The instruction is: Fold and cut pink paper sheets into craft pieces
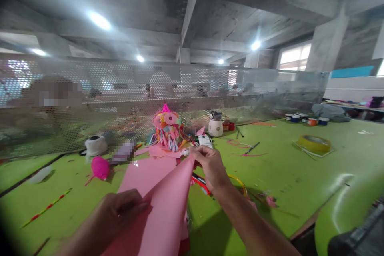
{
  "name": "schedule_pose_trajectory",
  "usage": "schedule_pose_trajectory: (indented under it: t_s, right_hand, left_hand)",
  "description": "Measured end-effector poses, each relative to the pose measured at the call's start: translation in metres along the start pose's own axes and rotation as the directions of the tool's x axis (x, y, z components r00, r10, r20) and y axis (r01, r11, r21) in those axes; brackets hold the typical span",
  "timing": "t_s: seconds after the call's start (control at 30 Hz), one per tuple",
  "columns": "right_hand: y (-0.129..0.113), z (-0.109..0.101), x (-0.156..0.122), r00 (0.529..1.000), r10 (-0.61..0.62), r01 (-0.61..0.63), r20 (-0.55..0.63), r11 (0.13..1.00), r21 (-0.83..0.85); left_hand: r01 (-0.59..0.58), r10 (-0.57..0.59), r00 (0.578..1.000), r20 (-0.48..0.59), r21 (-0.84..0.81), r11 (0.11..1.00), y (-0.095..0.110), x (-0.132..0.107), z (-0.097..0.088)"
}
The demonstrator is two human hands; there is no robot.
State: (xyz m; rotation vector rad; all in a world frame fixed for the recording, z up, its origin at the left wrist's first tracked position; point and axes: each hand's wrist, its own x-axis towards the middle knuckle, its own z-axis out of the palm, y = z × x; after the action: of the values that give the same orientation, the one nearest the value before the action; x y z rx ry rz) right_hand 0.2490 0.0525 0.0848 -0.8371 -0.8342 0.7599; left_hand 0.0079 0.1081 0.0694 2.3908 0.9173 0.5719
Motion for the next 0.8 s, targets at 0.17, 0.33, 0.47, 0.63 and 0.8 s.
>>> schedule_pose_trajectory:
  t_s: [0.17, 0.33, 0.47, 0.63, 0.8]
  right_hand:
    - [0.005, -0.006, 0.005, 0.999, -0.039, 0.036, -0.034, 0.996, -0.087]
    - [0.006, -0.012, 0.009, 0.997, -0.023, 0.016, -0.074, 0.996, -0.087]
    - [0.006, -0.018, 0.015, 0.989, -0.016, 0.005, -0.146, 0.997, -0.073]
    - [0.007, -0.025, 0.021, 0.986, -0.023, 0.008, -0.163, 0.996, -0.093]
    - [0.006, -0.028, 0.022, 0.984, -0.053, 0.036, -0.171, 0.994, -0.1]
  left_hand:
    - [0.048, -0.042, 0.996, 0.078, -0.078, 0.996, 0.0, 0.005, -0.008]
    - [0.124, -0.1, 0.986, 0.134, -0.184, 0.975, -0.009, 0.008, -0.009]
    - [0.116, -0.094, 0.99, 0.109, -0.212, 0.971, -0.009, 0.009, -0.01]
    - [0.125, -0.089, 0.988, 0.123, -0.32, 0.939, -0.012, 0.01, -0.012]
    - [0.143, -0.108, 0.988, 0.111, -0.389, 0.91, -0.018, 0.011, -0.01]
